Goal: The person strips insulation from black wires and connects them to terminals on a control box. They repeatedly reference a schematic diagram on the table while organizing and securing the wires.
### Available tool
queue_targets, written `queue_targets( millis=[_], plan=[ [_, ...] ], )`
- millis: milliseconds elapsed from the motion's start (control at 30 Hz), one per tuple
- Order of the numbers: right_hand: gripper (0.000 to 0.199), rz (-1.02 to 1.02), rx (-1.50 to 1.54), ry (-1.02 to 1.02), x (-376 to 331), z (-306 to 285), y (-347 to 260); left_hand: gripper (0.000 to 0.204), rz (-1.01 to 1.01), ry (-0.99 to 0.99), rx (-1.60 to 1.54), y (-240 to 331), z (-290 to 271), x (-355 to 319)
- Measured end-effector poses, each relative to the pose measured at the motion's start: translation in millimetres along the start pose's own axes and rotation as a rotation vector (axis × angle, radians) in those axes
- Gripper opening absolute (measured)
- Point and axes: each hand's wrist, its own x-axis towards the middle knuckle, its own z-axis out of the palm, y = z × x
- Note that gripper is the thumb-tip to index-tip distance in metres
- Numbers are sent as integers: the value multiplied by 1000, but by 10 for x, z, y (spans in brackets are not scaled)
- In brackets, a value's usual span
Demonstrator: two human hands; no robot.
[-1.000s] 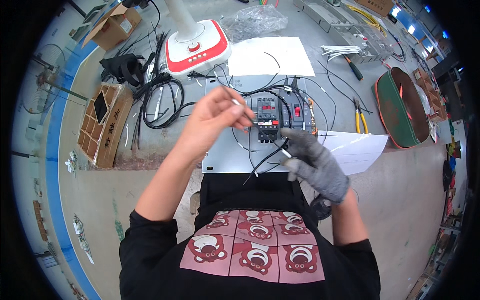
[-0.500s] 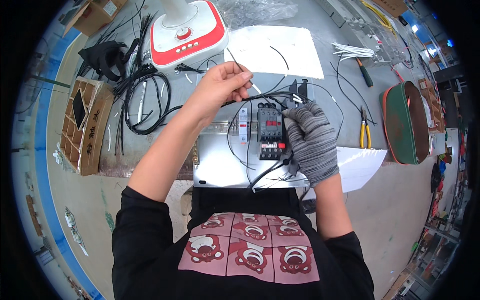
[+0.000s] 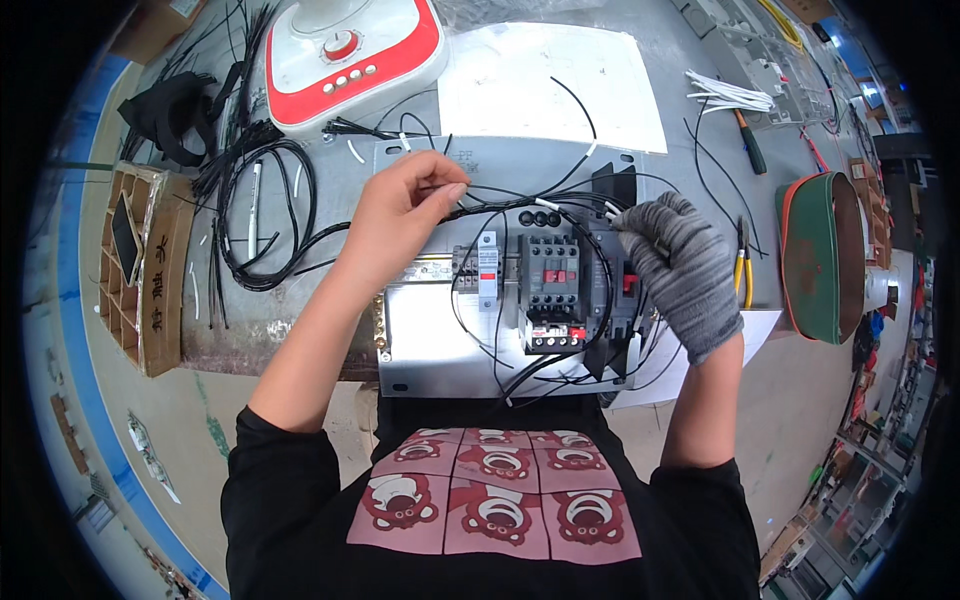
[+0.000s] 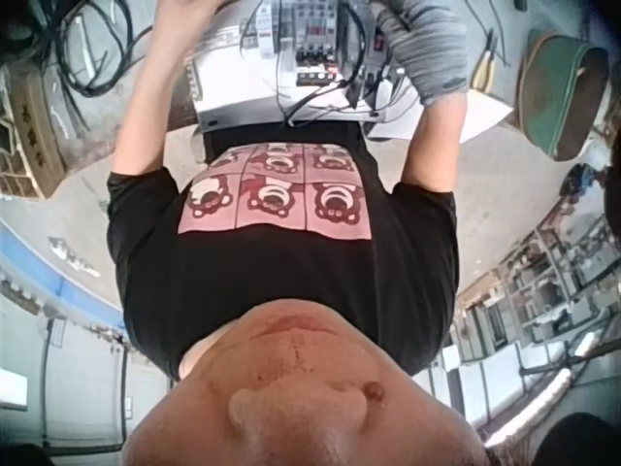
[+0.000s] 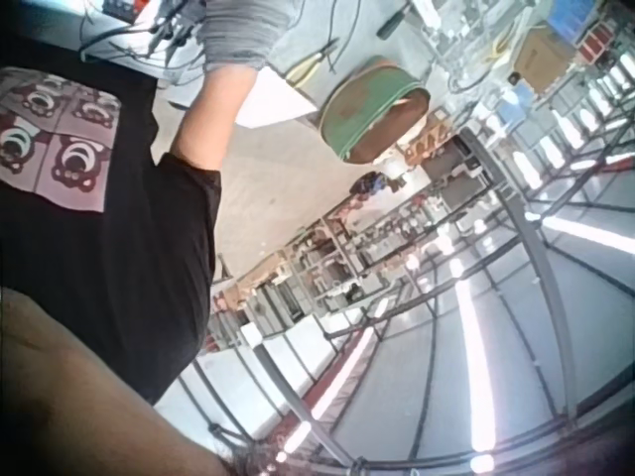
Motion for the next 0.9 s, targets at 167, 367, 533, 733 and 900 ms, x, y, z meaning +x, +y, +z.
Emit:
queue_targets(
  millis=[167,367,533,733,900],
  plan=[
    [17,-97,10,18,-151,2,-171,13,603,-79,854,207,67,162],
    [10,-64,-55,57,-41,29,-166,15,553,-222,801,244,310,182],
    [10,9,-52,63,13,57,-103,14,544,-241,744,252,304,246],
    [22,-41,0,42,3,210,-103,13,502,-268,958,375,272,304],
    [19,68,-144,-66,44,250,-154,15,233,-351,485,439,188,358]
  ],
)
